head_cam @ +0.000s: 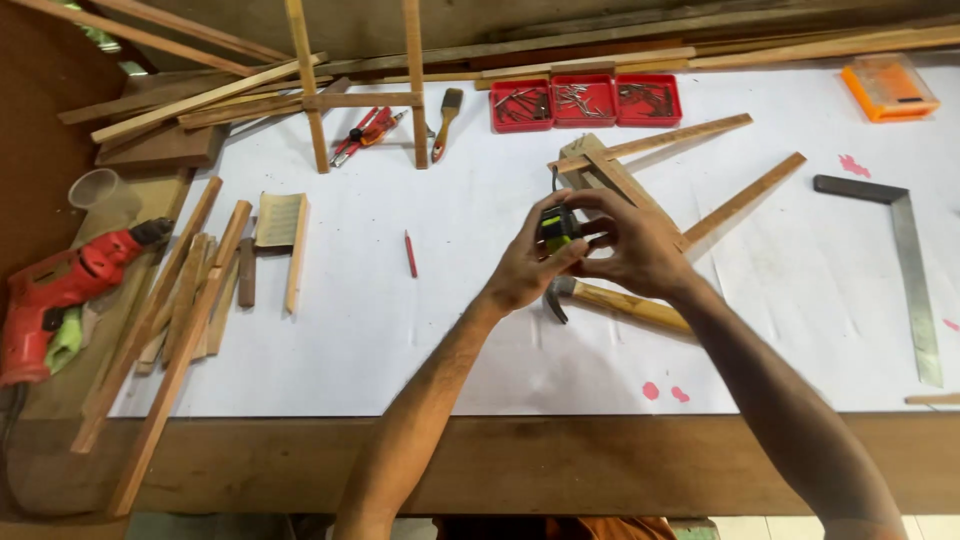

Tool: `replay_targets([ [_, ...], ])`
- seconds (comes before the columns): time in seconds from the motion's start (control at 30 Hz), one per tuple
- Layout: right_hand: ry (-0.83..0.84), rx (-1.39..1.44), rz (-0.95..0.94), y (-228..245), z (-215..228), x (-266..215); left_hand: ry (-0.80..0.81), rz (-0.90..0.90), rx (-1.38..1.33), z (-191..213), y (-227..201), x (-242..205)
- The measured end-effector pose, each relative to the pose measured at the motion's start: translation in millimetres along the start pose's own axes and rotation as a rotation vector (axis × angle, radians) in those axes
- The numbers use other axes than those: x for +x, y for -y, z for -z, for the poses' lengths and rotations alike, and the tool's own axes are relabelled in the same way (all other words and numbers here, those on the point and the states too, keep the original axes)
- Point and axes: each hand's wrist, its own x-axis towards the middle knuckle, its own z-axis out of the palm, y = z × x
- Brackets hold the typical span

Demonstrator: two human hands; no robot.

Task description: Assembling a small wooden easel by measuring, marking wood, and hammering nails into the frame.

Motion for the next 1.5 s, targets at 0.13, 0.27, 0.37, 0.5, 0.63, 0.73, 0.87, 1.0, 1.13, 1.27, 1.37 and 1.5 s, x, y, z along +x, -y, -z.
replay_targets([
  [0.13, 0.159, 0.221, 0.002, -3, -59, 51, -0.243, -0.050, 0.070, 76, -6, -43],
  [0.27, 0.254, -0.011, 0.111, -28, -117, 99, -0.571, -0.028, 0.156, 139, -15, -72],
  [0.37, 0.327, -0.207, 0.180, -38, -160, 123, -0.717, -0.037, 0.186, 175, -14, -87],
  [0.5, 0.391, -0.379, 0.367, -46, -201, 142, -0.781, -0.054, 0.164, 199, -4, -98],
  [0.63, 0.457, -0.677, 0.523, -51, -218, 158, -0.809, -0.007, 0.172, 212, -2, -101],
  [0.73, 0.408, -0.757, 0.691, -57, -216, 162, -0.811, 0.002, 0.138, 215, 0, -100],
  [0.87, 0.223, -0.650, 0.784, -49, -198, 159, -0.774, -0.003, 0.135, 211, -5, -95],
  [1.0, 0.317, -0.212, 0.150, -33, -169, 144, -0.691, 0.029, 0.142, 185, -13, -89],
  [1.13, 0.234, -0.083, -0.083, -24, -136, 118, -0.617, 0.081, 0.099, 131, -26, -75],
  [1.27, 0.179, -0.118, -0.152, -36, -94, 93, -0.554, 0.192, 0.000, 83, -47, -48],
  [1.37, 0.111, -0.071, -0.177, -46, -52, 70, -0.461, 0.204, -0.019, 52, -47, -18],
  [1.5, 0.023, 0.017, -0.340, -62, 1, 41, -0.318, 0.150, 0.047, 21, -24, 33],
])
